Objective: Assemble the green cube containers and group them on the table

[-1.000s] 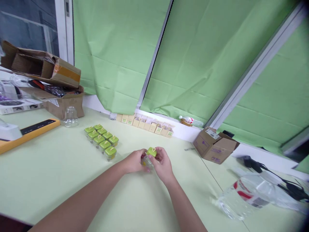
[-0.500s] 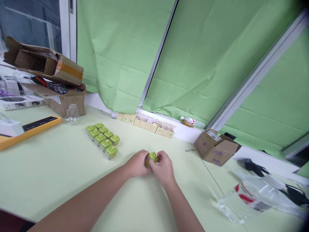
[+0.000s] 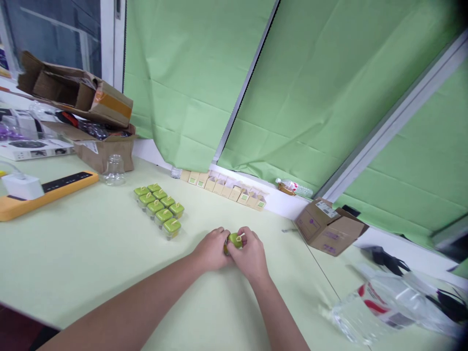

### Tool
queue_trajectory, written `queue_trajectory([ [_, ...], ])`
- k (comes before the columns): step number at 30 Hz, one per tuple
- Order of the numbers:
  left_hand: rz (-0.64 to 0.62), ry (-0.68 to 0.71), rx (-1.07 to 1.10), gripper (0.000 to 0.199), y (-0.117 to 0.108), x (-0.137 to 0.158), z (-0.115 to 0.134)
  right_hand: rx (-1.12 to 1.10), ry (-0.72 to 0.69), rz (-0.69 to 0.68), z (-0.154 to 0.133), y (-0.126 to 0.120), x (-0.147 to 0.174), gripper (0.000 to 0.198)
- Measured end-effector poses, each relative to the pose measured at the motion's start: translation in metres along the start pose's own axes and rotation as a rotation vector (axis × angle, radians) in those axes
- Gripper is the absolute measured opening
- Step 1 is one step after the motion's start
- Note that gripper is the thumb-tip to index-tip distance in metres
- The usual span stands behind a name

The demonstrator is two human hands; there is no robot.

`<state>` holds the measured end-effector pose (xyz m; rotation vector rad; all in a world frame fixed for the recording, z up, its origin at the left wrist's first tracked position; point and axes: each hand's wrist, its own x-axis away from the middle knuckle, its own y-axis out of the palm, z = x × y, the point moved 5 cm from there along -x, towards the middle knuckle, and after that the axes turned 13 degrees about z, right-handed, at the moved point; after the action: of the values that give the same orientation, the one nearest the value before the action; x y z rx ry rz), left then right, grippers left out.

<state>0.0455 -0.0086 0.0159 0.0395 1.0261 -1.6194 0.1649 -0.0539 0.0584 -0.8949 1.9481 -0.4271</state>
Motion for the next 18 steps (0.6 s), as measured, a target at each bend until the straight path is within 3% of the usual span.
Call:
queue_trajectory([
  [11, 0.005, -0.003, -0.02, 0.02, 0.0, 0.001, 0.002, -0.011, 0.003, -0.085, 0.01, 0.009, 0.001, 0.03],
  [18, 0.029, -0.043, 0.0, 0.029, -0.002, 0.0, 0.0, -0.218, 0.064, -0.117, 0.022, 0.015, -0.001, 0.03],
])
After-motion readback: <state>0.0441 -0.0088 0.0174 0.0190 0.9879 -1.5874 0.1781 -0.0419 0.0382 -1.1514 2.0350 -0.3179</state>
